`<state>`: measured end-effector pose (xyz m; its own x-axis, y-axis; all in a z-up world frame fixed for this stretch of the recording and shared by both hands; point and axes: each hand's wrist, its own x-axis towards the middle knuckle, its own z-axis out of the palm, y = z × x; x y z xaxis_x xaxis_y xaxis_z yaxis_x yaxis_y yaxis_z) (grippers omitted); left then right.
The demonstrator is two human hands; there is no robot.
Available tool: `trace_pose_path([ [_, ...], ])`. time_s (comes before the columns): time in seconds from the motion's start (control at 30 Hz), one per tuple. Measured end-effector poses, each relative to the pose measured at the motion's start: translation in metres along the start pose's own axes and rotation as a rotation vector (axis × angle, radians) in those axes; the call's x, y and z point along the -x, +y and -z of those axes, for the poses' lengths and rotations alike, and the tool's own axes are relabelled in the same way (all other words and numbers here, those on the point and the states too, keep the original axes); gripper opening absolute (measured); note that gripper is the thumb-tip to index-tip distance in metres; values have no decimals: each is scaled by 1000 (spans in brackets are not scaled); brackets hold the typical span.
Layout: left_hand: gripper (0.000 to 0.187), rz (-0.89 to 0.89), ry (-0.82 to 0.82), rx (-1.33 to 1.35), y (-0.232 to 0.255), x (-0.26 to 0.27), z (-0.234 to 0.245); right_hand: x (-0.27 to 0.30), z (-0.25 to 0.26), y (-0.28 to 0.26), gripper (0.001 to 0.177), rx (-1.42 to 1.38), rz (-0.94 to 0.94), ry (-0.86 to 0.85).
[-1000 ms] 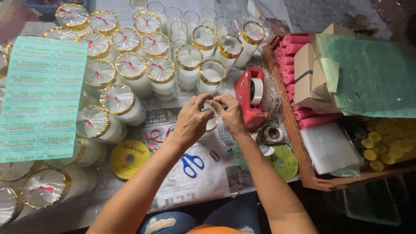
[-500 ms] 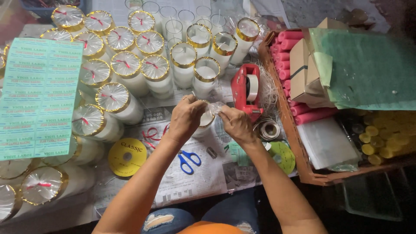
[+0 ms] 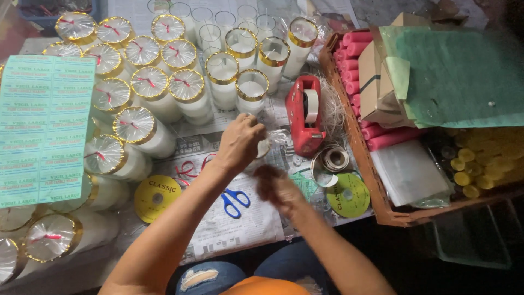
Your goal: The person applies adhesive labels to glass jars containing white wax and ties red decorative ribbons around the tops of the jars using scissors.
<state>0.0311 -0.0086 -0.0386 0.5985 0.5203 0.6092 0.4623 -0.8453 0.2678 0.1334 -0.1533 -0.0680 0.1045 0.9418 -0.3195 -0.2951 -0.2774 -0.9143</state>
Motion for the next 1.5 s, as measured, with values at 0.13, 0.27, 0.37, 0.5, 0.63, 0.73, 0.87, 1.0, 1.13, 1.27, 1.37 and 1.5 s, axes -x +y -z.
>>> trace_pose_path([
  [0.13, 19, -90, 25, 137, 44, -21, 33, -54, 0, 118, 16, -898, -193, -347],
  [0.27, 16, -128, 35, 513, 85, -59, 122, -79, 12, 135, 7, -877, 15, -346],
  [0.37, 25, -50, -27, 799, 100, -73, 198, -76, 13, 70, 7, -442, 423, -275],
  [0.5, 10, 34, 135, 711, 79, -75, 203, -66, 11, -40, 20, 169, 932, -171],
  [0.63, 13, 143, 93, 740, 71, -67, 201, -42, 17, -133, 34, 827, 1392, -32],
  [0.73, 17, 87, -5, 612, 58, -51, 196, -23, 10, -155, 10, 1051, 1486, -16],
  [0.87, 8, -30, 55, 325, 23, -43, 168, -1, -20, -141, 18, 992, 1329, -141],
  [1.0, 18, -210, 119, 204, 22, -77, 150, 13, -58, -103, 13, -98, 389, -270],
  [1.13, 8, -252, 55, 515, 62, -106, 168, 31, -93, -112, 21, -1002, 31, -501],
  [1.27, 30, -291, 35, 870, 85, -121, 200, -22, -61, -43, 53, -781, 292, -122],
  [1.37, 17, -243, 37, 858, 95, -122, 202, -15, -38, -79, 37, -452, 568, -139],
  [1.5, 30, -230, -49, 767, 108, -100, 216, 6, -1, -154, 22, 235, 1094, -127],
])
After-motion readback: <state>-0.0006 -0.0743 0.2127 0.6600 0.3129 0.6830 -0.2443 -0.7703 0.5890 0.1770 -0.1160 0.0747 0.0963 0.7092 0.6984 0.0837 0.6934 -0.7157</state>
